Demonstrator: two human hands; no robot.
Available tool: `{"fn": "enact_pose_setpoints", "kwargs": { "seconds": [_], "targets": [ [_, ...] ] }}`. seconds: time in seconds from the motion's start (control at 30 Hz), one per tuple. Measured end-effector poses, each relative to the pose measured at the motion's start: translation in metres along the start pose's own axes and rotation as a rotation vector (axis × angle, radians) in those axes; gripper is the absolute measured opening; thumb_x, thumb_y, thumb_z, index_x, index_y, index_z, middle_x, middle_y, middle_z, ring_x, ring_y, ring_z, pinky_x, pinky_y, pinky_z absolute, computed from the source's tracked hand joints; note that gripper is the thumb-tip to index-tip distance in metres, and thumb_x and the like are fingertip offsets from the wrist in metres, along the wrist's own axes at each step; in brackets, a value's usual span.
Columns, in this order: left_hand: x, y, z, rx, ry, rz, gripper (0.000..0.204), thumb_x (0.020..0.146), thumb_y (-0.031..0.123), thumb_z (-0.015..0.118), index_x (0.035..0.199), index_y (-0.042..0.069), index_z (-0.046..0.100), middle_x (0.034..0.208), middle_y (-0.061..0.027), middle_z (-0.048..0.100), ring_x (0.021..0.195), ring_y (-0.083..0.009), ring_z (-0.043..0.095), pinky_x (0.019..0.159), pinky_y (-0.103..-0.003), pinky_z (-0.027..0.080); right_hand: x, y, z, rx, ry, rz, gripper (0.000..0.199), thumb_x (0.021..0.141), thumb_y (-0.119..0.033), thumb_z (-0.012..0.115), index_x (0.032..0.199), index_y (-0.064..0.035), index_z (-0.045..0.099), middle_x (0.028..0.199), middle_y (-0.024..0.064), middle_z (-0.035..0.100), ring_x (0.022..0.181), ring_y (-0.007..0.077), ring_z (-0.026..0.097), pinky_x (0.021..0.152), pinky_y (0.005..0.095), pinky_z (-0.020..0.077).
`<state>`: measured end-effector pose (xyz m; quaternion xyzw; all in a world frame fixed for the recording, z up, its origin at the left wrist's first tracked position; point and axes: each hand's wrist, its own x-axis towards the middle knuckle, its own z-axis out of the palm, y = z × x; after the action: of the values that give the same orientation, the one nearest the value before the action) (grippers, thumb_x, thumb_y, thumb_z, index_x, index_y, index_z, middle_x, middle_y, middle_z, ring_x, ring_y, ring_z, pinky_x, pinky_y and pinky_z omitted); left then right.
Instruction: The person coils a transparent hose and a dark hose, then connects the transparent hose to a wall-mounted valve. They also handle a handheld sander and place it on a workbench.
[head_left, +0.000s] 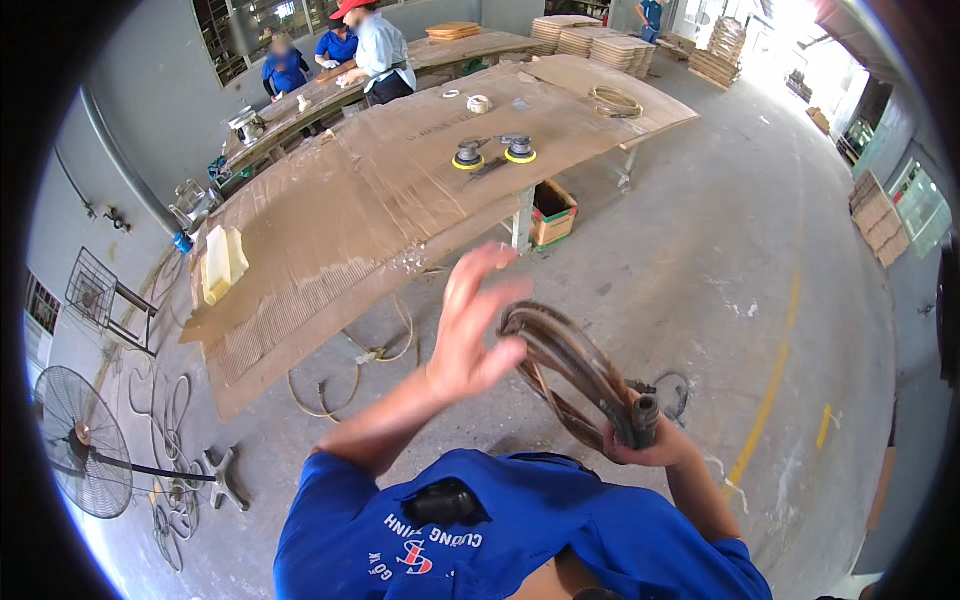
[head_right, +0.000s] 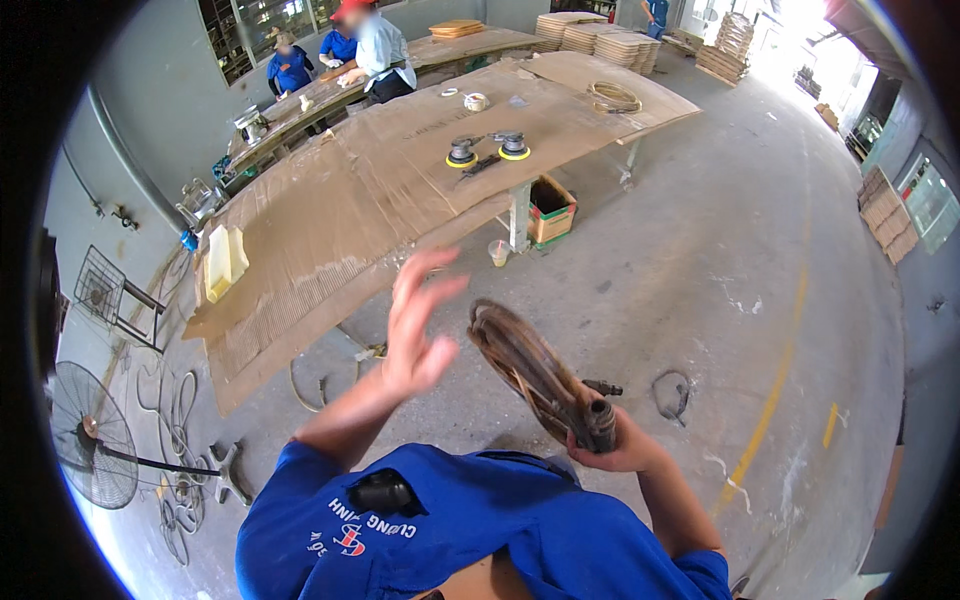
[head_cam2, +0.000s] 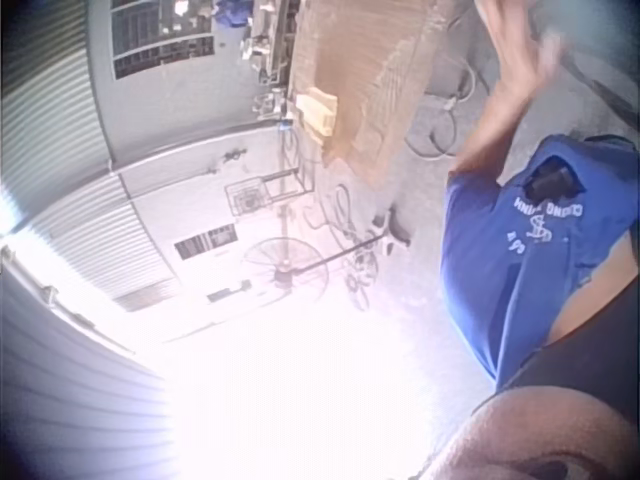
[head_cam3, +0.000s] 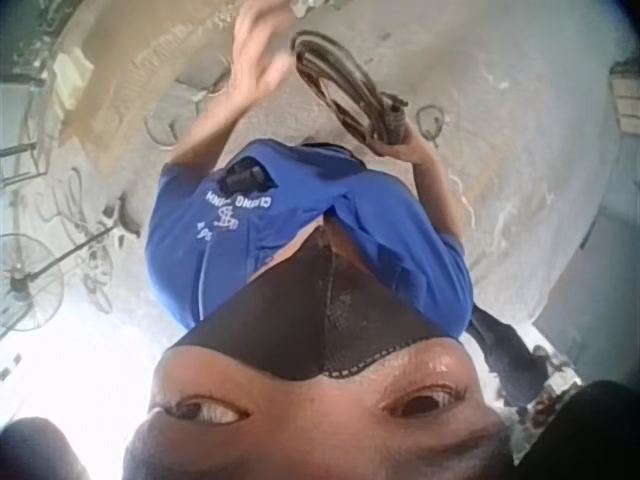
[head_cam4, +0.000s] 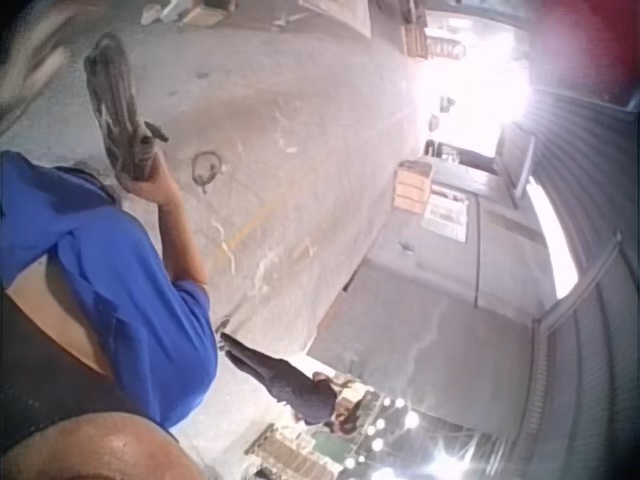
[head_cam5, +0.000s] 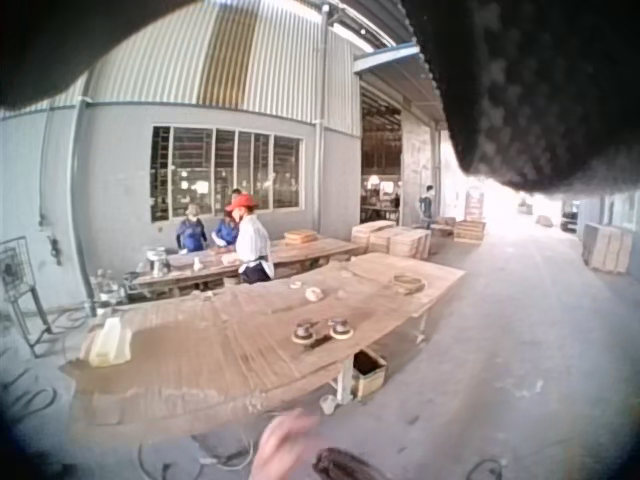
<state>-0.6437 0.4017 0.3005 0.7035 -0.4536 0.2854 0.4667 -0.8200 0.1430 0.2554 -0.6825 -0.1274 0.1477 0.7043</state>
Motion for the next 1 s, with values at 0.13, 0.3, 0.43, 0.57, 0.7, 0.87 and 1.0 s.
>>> {"fn": "enact_pose_setpoints", "kwargs": {
  "seconds": [0.13, 0.3, 0.43, 0.57, 0.7, 0.87, 1.0],
  "targets": [
    [0.032, -0.040, 0.057, -0.516, -0.825, -0.200, 0.057, 0.093, 0.047, 0.031, 0.127, 0.005, 0.049, 0.131, -0.0183, 0.045, 0.117, -0.0336, 0.045, 0.098, -0.040, 0.035, 0.010, -0.013, -0.024, 0.020, -0.125, 0.057, 0.083, 0.074, -0.004, 0.065, 0.143, -0.0021, 0.019, 0.146, 0.0150, 0.023, 0.114, 0.0165, 0.047, 0.094, 0.0308, 0.0377],
    [0.011, -0.051, 0.123, -1.133, -1.378, -0.524, 0.054, 0.096, 0.039, 0.030, 0.136, 0.003, 0.038, 0.135, -0.0142, 0.044, 0.123, -0.0222, 0.041, 0.102, -0.032, 0.029, 0.013, 0.001, -0.064, 0.275, -0.190, 0.156, 0.084, 0.073, -0.012, 0.071, 0.141, -0.0003, 0.023, 0.146, 0.0145, 0.025, 0.132, 0.0194, 0.028, 0.106, 0.0331, 0.0227],
    [0.035, -0.063, 0.180, -1.226, -1.433, -0.516, 0.052, 0.097, 0.031, 0.038, 0.138, 0.001, 0.032, 0.133, -0.0127, 0.046, 0.124, -0.0196, 0.039, 0.102, -0.031, 0.029, 0.026, 0.009, -0.135, 0.125, -0.267, 0.047, 0.088, 0.071, -0.016, 0.075, 0.142, -0.0031, 0.024, 0.143, 0.0144, 0.032, 0.130, 0.0191, 0.032, 0.107, 0.0341, 0.0223],
    [0.080, -0.078, 0.252, -0.967, -1.423, -0.769, 0.055, 0.096, 0.036, 0.041, 0.136, -0.001, 0.033, 0.131, -0.0120, 0.046, 0.121, -0.0166, 0.039, 0.100, -0.030, 0.032, 0.035, -0.005, -0.227, -0.180, -0.139, -0.079, 0.087, 0.070, -0.011, 0.075, 0.142, -0.0064, 0.026, 0.139, 0.0142, 0.037, 0.124, 0.0218, 0.041, 0.103, 0.0350, 0.0299],
    [0.088, -0.074, 0.309, -1.084, -1.027, -0.666, 0.060, 0.092, 0.051, 0.043, 0.121, -0.001, 0.049, 0.110, -0.0106, 0.057, 0.103, -0.0155, 0.050, 0.088, -0.029, 0.039, 0.026, -0.018, -0.303, -0.252, -0.110, -0.170, 0.065, 0.069, -0.001, 0.073, 0.128, -0.0050, 0.047, 0.122, 0.0153, 0.052, 0.110, 0.0235, 0.052, 0.089, 0.0335, 0.0436],
    [0.115, -0.098, 0.348, -1.099, -0.918, -0.753, 0.082, 0.079, 0.071, 0.044, 0.117, -0.002, 0.045, 0.100, -0.0059, 0.054, 0.094, -0.0144, 0.048, 0.083, -0.027, 0.039, 0.039, -0.013, -0.380, 0.016, -0.176, -0.170, 0.046, 0.069, -0.011, 0.076, 0.112, -0.0048, 0.061, 0.116, 0.0151, 0.054, 0.106, 0.0256, 0.053, 0.090, 0.0363, 0.0416],
    [0.148, -0.112, 0.377, -1.018, -0.855, -0.876, 0.051, 0.091, 0.052, 0.043, 0.097, 0.002, 0.051, 0.079, -0.0010, 0.049, 0.075, -0.0105, 0.044, 0.067, -0.026, 0.038, 0.053, -0.007, -0.427, 0.011, -0.011, -0.334, 0.044, 0.067, -0.016, 0.079, 0.105, -0.0030, 0.062, 0.108, 0.0122, 0.055, 0.093, 0.0239, 0.054, 0.082, 0.0347, 0.0432]
  ]
}}
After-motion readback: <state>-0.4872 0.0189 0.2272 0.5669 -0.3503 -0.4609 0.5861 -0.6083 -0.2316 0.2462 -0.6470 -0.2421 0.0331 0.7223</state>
